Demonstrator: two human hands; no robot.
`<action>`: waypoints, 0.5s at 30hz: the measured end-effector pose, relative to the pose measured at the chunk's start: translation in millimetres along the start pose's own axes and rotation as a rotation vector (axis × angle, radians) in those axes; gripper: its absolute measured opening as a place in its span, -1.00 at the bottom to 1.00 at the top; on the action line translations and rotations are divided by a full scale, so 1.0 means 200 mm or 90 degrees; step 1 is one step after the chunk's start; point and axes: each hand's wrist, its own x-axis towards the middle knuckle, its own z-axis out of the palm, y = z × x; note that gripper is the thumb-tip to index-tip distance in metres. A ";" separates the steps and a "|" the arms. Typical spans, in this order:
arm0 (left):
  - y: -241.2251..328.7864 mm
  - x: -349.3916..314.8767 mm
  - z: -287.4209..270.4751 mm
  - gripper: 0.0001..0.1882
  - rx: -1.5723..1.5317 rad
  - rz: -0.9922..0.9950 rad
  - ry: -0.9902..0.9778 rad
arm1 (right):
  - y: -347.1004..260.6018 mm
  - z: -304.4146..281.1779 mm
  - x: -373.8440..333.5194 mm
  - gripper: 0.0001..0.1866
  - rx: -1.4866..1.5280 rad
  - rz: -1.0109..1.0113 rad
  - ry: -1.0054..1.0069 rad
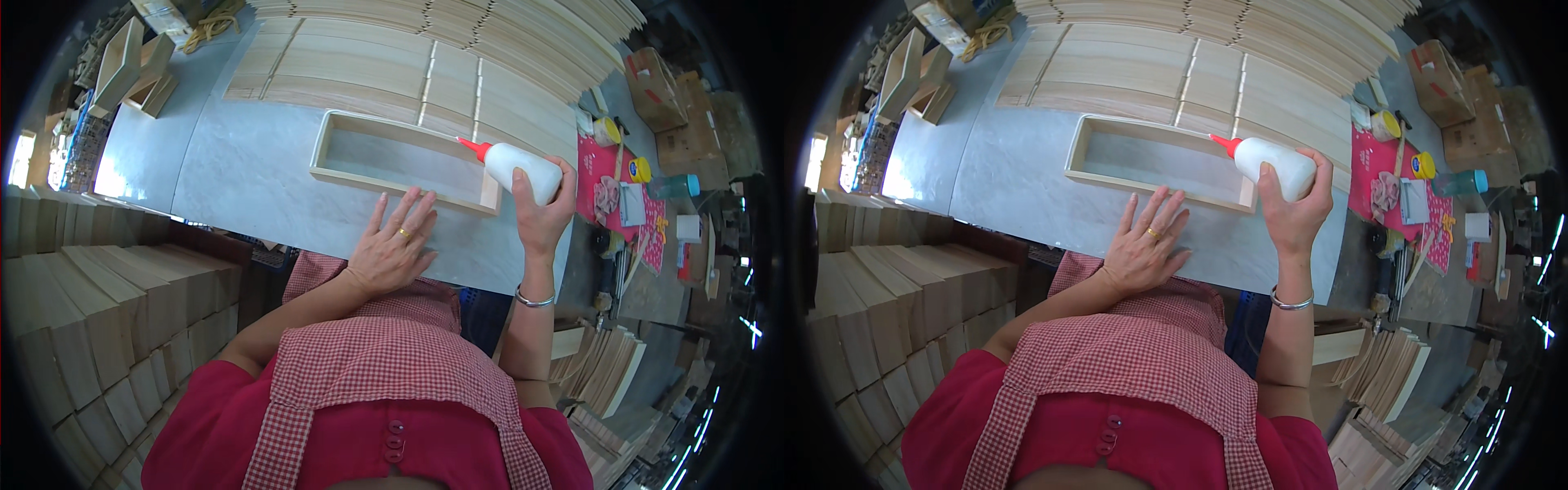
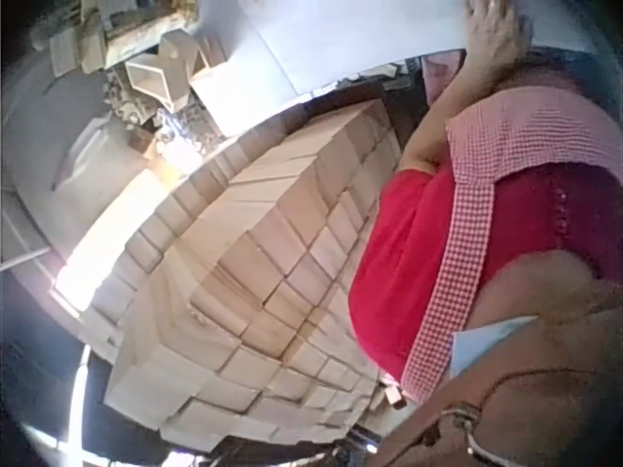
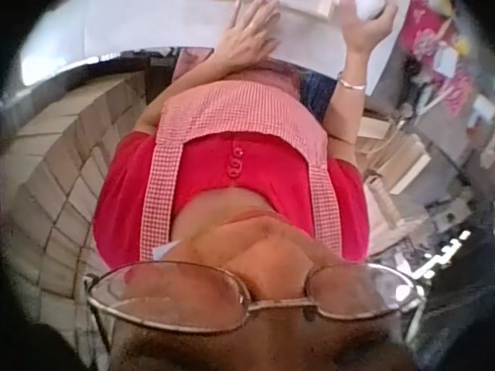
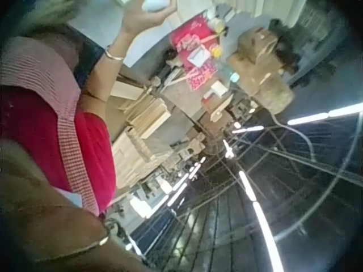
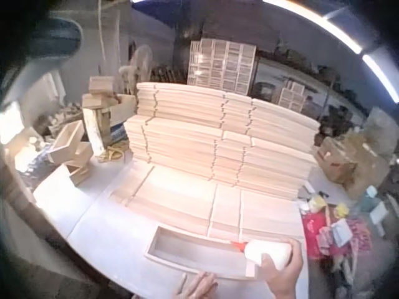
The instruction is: The person assembles small wooden boxes by applying glue to thin wooden strips and attaching them to a frame using a pneumatic nail gun. The person repeatedly picks up strips, applies adhesive, and secures them to the box structure, stacking completed units on a nearby pile.
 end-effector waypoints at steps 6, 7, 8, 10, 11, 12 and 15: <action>0.00 0.00 0.01 -0.36 0.011 -0.001 -0.004 | 0.09 -0.17 -0.01 -0.47 -0.033 -0.009 0.040; 0.01 0.00 0.02 -0.36 0.013 -0.002 -0.002 | 0.10 -0.19 -0.01 -0.47 -0.045 -0.012 0.046; 0.01 0.00 0.02 -0.36 0.015 -0.002 0.000 | 0.11 -0.22 -0.01 -0.48 -0.056 -0.015 0.051; 0.01 0.00 0.02 -0.36 0.013 -0.005 -0.004 | 0.13 -0.25 -0.02 -0.48 -0.060 -0.008 0.060; 0.01 0.00 0.02 -0.36 0.012 -0.007 -0.006 | 0.14 -0.27 -0.02 -0.48 -0.063 -0.005 0.064; 0.01 -0.01 0.02 -0.36 0.015 -0.007 -0.006 | 0.14 -0.27 -0.02 -0.48 -0.059 -0.002 0.064; 0.01 -0.01 0.02 -0.36 0.021 -0.006 -0.003 | 0.13 -0.29 -0.03 -0.48 -0.056 0.002 0.063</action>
